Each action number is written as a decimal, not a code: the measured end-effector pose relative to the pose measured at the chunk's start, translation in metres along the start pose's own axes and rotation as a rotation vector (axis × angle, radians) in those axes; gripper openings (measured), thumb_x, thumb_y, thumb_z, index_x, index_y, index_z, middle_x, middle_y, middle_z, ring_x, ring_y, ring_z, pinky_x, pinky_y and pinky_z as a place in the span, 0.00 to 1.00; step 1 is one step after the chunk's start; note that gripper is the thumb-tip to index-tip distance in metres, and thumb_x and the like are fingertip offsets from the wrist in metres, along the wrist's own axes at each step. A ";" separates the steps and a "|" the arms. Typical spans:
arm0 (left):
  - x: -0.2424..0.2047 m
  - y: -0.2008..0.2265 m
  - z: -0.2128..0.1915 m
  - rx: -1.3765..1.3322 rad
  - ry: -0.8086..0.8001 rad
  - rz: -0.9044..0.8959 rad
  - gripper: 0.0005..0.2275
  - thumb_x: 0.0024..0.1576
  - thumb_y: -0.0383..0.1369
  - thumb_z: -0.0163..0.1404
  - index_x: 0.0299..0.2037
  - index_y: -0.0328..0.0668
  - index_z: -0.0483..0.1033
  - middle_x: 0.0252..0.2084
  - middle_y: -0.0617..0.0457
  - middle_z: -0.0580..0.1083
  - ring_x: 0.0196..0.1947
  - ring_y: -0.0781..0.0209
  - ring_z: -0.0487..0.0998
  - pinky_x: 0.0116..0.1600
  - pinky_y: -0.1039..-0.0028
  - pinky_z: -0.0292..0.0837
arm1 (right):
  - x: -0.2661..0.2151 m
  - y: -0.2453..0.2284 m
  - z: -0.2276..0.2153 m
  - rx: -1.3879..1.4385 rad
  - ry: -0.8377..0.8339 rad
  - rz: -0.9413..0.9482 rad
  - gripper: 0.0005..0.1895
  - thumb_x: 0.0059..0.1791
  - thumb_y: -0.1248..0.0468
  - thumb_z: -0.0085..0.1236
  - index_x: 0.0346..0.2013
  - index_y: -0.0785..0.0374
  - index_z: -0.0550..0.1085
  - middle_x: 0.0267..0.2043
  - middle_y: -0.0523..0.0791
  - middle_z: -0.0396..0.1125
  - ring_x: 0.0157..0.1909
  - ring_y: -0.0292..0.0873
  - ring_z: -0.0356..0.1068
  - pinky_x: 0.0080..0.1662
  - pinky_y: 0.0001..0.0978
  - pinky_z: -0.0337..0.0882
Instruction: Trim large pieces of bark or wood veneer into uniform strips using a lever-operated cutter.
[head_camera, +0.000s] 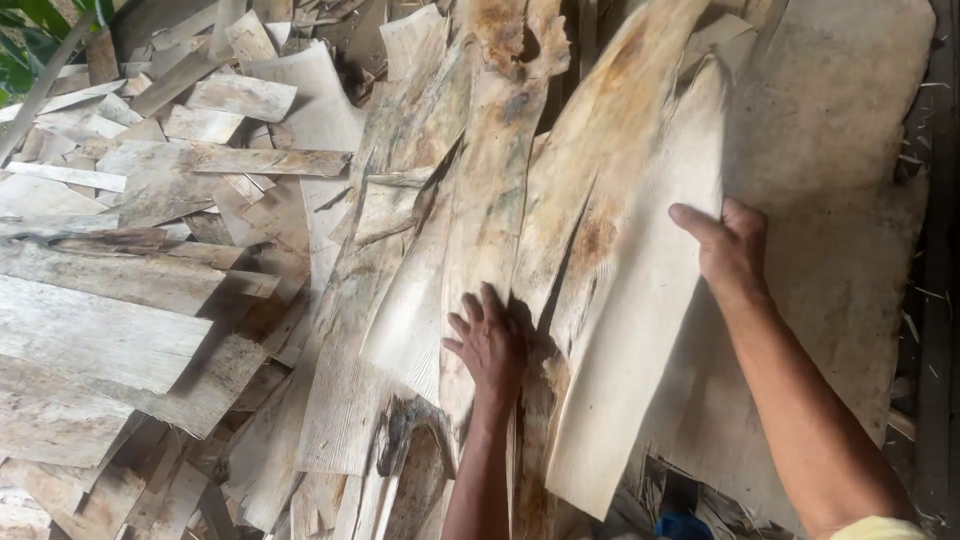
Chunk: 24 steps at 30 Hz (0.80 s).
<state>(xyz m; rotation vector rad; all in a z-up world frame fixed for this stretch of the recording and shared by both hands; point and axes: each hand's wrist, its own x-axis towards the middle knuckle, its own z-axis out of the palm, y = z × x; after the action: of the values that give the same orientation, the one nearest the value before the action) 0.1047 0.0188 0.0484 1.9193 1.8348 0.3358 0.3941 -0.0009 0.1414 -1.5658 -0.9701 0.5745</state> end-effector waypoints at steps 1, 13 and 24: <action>0.001 0.002 -0.010 -0.018 0.038 -0.032 0.30 0.66 0.51 0.41 0.75 0.50 0.55 0.75 0.40 0.54 0.72 0.21 0.50 0.67 0.16 0.44 | -0.005 -0.004 -0.006 0.212 -0.032 -0.061 0.06 0.50 0.63 0.62 0.37 0.63 0.79 0.33 0.40 0.73 0.32 0.33 0.68 0.38 0.27 0.70; 0.040 0.012 0.008 0.204 0.014 0.349 0.24 0.65 0.36 0.42 0.74 0.57 0.57 0.73 0.47 0.58 0.71 0.28 0.55 0.67 0.21 0.39 | -0.014 0.073 -0.009 0.101 -0.063 0.159 0.09 0.46 0.67 0.65 0.37 0.69 0.77 0.35 0.42 0.74 0.35 0.33 0.70 0.39 0.28 0.71; 0.053 -0.050 0.004 0.134 0.239 0.209 0.28 0.64 0.33 0.42 0.77 0.66 0.52 0.77 0.60 0.55 0.78 0.45 0.48 0.77 0.37 0.37 | -0.005 -0.004 0.050 0.476 -0.308 0.183 0.22 0.54 0.45 0.53 0.41 0.62 0.68 0.39 0.48 0.63 0.42 0.42 0.64 0.47 0.40 0.65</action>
<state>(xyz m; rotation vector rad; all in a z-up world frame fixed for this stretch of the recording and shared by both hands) 0.0672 0.0711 0.0135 2.2552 1.8454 0.5440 0.3502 0.0232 0.1329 -1.1605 -0.8381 1.1137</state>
